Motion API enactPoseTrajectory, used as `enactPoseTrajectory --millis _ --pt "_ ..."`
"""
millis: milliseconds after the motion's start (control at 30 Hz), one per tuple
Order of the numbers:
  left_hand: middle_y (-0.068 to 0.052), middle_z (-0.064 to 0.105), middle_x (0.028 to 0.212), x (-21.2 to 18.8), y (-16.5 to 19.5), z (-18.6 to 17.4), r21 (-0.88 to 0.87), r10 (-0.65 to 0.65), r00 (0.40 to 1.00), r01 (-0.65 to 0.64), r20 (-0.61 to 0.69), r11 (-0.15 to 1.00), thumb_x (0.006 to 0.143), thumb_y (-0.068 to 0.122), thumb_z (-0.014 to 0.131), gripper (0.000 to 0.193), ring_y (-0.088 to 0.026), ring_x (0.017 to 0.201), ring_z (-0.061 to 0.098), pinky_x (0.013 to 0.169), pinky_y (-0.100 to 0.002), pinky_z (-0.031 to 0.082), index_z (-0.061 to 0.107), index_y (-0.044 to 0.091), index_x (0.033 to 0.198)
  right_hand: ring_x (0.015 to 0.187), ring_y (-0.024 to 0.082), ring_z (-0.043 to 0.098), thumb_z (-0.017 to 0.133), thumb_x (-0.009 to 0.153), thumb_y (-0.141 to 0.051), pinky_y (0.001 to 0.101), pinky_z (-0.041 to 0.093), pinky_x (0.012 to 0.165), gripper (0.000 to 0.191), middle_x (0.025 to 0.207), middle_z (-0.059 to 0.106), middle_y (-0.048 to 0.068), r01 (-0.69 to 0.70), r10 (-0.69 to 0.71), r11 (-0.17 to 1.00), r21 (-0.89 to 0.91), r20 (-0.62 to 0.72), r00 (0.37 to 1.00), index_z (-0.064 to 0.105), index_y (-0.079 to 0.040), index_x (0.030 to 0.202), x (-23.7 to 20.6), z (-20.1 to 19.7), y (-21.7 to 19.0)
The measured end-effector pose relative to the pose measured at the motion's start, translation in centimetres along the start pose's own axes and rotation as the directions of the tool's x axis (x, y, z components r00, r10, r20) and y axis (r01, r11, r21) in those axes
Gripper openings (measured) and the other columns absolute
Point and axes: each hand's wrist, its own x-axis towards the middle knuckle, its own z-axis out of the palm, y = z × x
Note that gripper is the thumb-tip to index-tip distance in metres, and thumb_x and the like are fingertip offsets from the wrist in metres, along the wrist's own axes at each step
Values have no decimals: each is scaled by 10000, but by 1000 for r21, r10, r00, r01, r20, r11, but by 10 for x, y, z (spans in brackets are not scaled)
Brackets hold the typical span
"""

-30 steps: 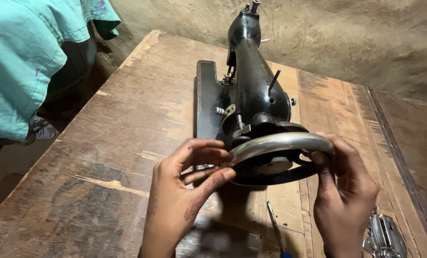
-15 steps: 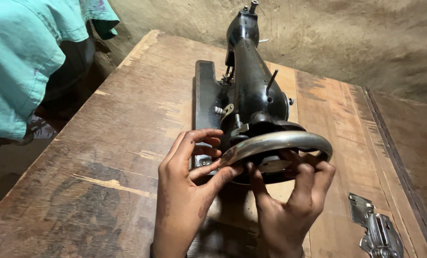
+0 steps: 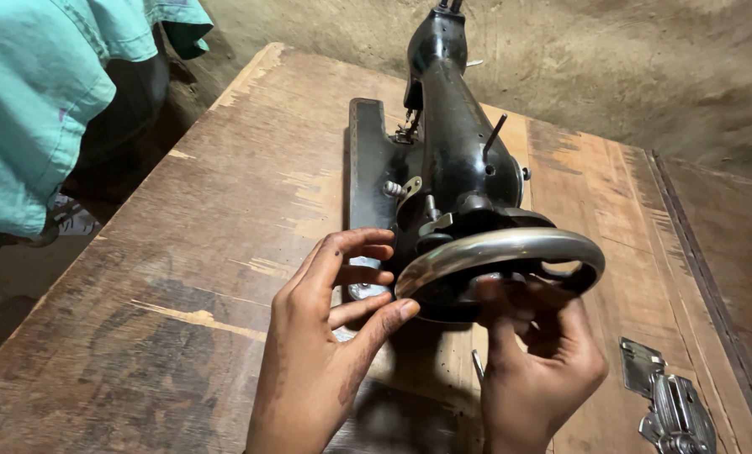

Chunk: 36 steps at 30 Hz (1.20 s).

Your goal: The person works on a black sewing machine set on a wooden table. They use a blue-handled screwdriver to loosen and tighten a screw at the handwheel hub, turn the handwheel by hand, reposition the machine, and fit a small metal part onto the side of the machine body.

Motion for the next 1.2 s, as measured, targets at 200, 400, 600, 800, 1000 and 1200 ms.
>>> enactPoseTrajectory --millis 200,400,600,800,1000,1200 --pt "-60 716 1117 1 -2 1 6 -58 998 58 6 998 810 63 808 483 -129 999 740 819 -308 612 653 89 1268 713 148 694 687 991 -61 296 598 647 149 881 743 118 -207 205 974 94 31 978 674 58 1081 -5 -4 2" --pt "-62 730 1068 4 8 2 54 -121 993 121 -5 991 798 47 783 460 -127 963 746 804 -303 610 670 96 1242 840 147 729 697 934 1 292 598 702 339 1008 748 122 201 -160 907 -371 137 977 665 30 1270 0 -10 -14" --pt "-68 749 970 5 17 4 72 -168 986 169 -16 983 794 24 748 325 -134 900 790 797 -311 619 699 57 1114 829 146 726 646 971 32 287 615 700 255 999 761 108 2 14 983 -183 88 996 650 40 1226 4 -5 -7" --pt "-74 757 957 5 15 2 62 -143 990 143 -6 988 806 25 744 235 -140 893 791 798 -321 623 704 15 1038 906 216 761 509 878 150 368 637 771 317 1004 721 111 -189 161 923 335 110 981 563 40 1170 -9 1 15" --pt "-93 787 947 5 8 -2 38 -152 988 151 3 988 807 38 762 234 -143 877 779 787 -324 630 735 6 1037 806 260 760 565 1016 -45 391 628 705 140 886 743 171 -346 312 884 313 154 937 628 64 1077 -13 0 27" --pt "-70 792 973 7 5 -1 91 -196 980 195 8 977 780 34 759 317 -123 848 793 755 -296 623 760 41 1097 728 230 731 554 1023 -66 360 609 648 190 823 740 150 -368 305 888 277 245 920 672 81 1044 -17 1 27"
